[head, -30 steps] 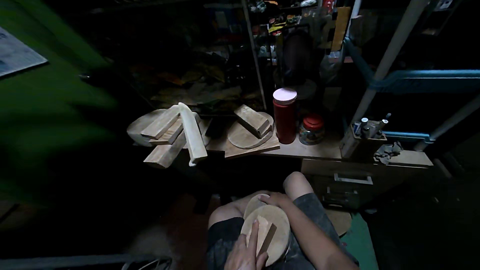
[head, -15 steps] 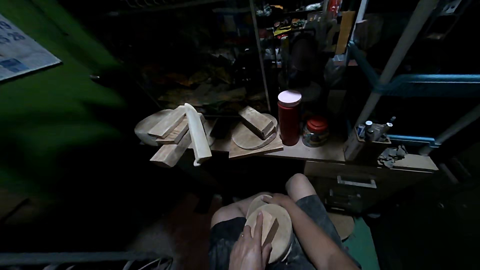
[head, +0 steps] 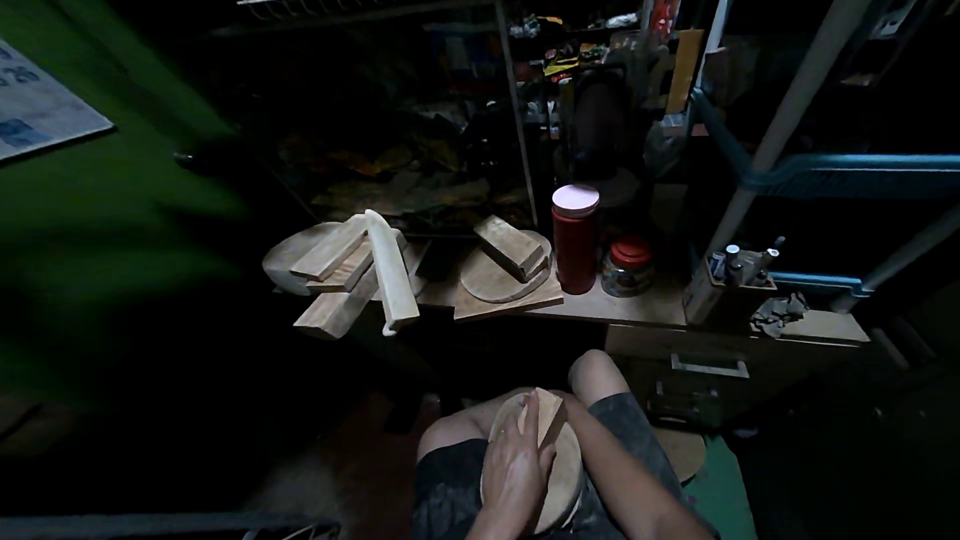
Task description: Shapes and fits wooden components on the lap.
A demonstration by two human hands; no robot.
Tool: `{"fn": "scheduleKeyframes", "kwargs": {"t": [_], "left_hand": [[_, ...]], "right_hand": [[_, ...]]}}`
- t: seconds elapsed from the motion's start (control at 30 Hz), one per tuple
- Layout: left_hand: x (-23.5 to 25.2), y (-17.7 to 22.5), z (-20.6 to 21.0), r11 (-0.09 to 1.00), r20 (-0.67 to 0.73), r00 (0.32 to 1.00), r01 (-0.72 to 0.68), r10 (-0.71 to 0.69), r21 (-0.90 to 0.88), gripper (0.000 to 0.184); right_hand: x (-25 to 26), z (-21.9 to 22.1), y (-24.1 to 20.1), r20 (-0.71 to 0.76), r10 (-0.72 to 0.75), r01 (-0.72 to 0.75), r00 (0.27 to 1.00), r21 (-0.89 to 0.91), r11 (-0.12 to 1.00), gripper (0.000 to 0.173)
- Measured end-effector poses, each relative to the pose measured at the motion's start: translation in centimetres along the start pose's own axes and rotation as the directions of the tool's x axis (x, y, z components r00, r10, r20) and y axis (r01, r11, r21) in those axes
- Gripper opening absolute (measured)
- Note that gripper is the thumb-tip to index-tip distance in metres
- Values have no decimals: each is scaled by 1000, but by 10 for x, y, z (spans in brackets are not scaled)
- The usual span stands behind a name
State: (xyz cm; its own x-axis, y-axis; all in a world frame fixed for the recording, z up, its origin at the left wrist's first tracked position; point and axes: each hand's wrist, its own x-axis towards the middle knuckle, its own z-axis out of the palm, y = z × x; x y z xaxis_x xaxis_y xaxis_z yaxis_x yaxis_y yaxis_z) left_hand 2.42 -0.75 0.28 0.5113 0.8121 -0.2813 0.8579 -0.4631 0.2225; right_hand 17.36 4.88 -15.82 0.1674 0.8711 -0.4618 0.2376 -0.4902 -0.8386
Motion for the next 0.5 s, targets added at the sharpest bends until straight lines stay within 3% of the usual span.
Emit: {"fn": "scheduleKeyframes", "kwargs": {"t": [0.07,0.13,0.23,0.33,0.5], "left_hand": [[-8,0,-1,1000,11,1000,13,-13,1,85],[-17,-2,1,1000,-9,1000,-14,14,-20,86],[-35,-9,4,998,-22,999,-41,40,-54,86],[-51,-21,10,996,-44,998,-53,50,-66,85],[-61,-29,15,997,-37,998,-48,46,-60,85]], "right_hand": [[-14,-2,-12,41,53,-55,998,69,996,43],[-23,-8,-25,94,16,-4,995,-130,992,47],[-29,-17,-48,166,149,-81,975,-361,929,70],[-14,-14,-41,183,206,-117,961,-407,906,82],[-9,-13,-37,183,224,-132,957,-413,901,85]]}}
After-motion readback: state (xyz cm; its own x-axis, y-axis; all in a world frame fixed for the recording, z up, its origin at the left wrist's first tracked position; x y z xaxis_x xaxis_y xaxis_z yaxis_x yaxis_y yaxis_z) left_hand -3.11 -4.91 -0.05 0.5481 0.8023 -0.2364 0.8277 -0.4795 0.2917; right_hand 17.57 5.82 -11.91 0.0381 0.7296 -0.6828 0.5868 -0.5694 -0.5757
